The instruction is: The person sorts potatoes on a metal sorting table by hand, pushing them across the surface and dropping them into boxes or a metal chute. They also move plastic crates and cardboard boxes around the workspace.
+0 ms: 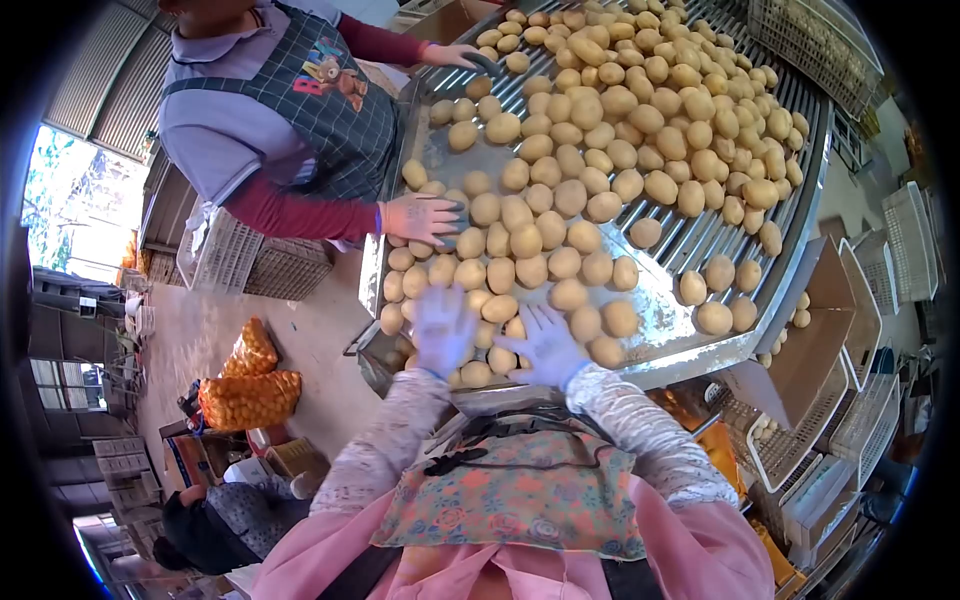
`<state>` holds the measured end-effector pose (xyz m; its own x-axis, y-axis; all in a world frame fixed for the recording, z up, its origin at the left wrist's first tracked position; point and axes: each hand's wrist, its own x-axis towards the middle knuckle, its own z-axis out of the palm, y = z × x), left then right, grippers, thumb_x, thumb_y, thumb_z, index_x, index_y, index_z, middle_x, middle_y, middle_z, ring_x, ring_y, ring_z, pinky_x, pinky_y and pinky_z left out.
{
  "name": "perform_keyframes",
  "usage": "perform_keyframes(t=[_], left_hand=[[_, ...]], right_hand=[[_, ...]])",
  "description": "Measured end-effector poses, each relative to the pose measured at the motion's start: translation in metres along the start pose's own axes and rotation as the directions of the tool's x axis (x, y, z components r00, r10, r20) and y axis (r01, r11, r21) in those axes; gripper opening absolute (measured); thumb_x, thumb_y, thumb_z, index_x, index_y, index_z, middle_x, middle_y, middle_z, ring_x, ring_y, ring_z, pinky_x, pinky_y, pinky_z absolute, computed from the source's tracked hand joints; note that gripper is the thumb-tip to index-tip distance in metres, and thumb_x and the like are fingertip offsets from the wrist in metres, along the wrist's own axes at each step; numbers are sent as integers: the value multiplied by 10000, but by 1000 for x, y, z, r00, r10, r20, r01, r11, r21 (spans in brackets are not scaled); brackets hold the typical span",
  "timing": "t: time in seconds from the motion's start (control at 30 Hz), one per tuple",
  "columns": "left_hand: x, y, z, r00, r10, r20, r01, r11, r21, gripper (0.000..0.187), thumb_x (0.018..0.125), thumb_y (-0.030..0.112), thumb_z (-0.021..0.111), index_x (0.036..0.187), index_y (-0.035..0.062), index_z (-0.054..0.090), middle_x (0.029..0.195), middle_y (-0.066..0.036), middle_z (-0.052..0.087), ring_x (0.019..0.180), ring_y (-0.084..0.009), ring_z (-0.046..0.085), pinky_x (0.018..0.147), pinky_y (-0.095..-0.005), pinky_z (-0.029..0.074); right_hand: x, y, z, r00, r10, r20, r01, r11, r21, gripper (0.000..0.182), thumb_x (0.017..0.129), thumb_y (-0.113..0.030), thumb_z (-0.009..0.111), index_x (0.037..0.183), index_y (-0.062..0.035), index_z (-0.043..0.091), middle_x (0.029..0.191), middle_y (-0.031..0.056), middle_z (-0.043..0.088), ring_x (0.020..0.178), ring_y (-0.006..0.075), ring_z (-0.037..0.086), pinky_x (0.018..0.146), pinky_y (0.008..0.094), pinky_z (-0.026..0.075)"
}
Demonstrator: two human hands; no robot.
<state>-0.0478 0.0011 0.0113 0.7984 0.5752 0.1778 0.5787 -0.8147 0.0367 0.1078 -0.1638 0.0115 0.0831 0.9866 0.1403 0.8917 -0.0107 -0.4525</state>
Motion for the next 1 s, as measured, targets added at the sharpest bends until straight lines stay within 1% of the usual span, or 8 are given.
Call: perform_keyframes(t=[0.23, 0.3, 0.4, 0.6, 0.7, 0.8, 0.83, 1.0], left_hand=[[-12, 55, -3, 890, 430, 150, -271, 765, -584, 549, 906, 336, 624, 1368, 47, 560, 1339, -162, 589, 1282, -371, 535, 1133, -499, 353], [32, 47, 3, 971, 230, -70, -239, 948, -208, 510, 919, 314, 625, 1352, 50, 566, 1211, -144, 629, 1174, -364, 588, 1116, -478, 371], [84, 57, -6, 965, 184, 189, -171, 982, -83, 585, 896, 309, 671, 1398, 51, 517, 1150, -188, 601, 1052, -376, 632, 994, -484, 473], [115, 54, 41, 889, -28, 457, 132, 971, -198, 735, 809, 323, 748, 1441, 104, 443, 1192, -273, 563, 1023, -435, 662, 836, -487, 562], [101, 59, 14, 965, 17, 262, 95, 908, -409, 670, 835, 347, 736, 1407, 107, 481, 1196, -235, 591, 1042, -412, 658, 871, -475, 562], [66, 92, 32, 895, 358, -265, -429, 852, -299, 649, 865, 351, 716, 1410, 76, 495, 1316, -206, 593, 1127, -419, 629, 979, -463, 522], [58, 129, -1, 901, 426, -83, -387, 700, -601, 601, 877, 346, 710, 1382, 76, 528, 1344, -206, 586, 1182, -404, 601, 1017, -482, 487], [21, 159, -41, 737, 654, -171, -583, 487, -650, 555, 883, 356, 714, 1346, 81, 581, 1405, -178, 568, 1279, -376, 551, 1112, -515, 392]], right_hand=[[-77, 55, -71, 999, 15, -41, -16, 999, -40, 367, 787, -415, 739, 1116, -252, 731, 1372, 163, 571, 1320, 380, 500, 1110, 552, 364], [-94, 71, -67, 918, 238, -316, -272, 960, -66, 273, 814, -324, 732, 1066, -218, 726, 1346, 117, 597, 1283, 364, 530, 1067, 532, 398], [-93, 69, -61, 708, 424, -564, -461, 883, 85, 220, 828, -229, 723, 1041, -177, 726, 1258, 100, 655, 1201, 351, 590, 1013, 491, 444], [-77, 6, -53, 898, 304, -318, -187, 918, 348, 169, 872, -179, 718, 1021, -100, 722, 1079, 109, 716, 1071, 329, 652, 930, 419, 500], [-85, -5, -51, 869, 488, 85, -385, 558, 735, 296, 938, -199, 697, 1214, -94, 689, 1194, 110, 692, 1128, 299, 642, 985, 395, 493], [-102, 3, -47, 692, 685, 228, -179, -142, 973, 722, 986, -207, 666, 1600, -109, 298, 1488, 113, 476, 1325, 222, 513, 1100, 372, 440], [-91, -14, -81, 626, 730, 273, 66, -399, 914, 732, 990, -234, 650, 1603, -91, 277, 1512, 123, 452, 1354, 237, 490, 1114, 381, 426], [-184, 67, -100, 436, 890, 133, 215, -246, 945, 432, 1002, -339, 614, 1356, -115, 506, 1167, 84, 628, 900, 183, 644, 690, 279, 542]])
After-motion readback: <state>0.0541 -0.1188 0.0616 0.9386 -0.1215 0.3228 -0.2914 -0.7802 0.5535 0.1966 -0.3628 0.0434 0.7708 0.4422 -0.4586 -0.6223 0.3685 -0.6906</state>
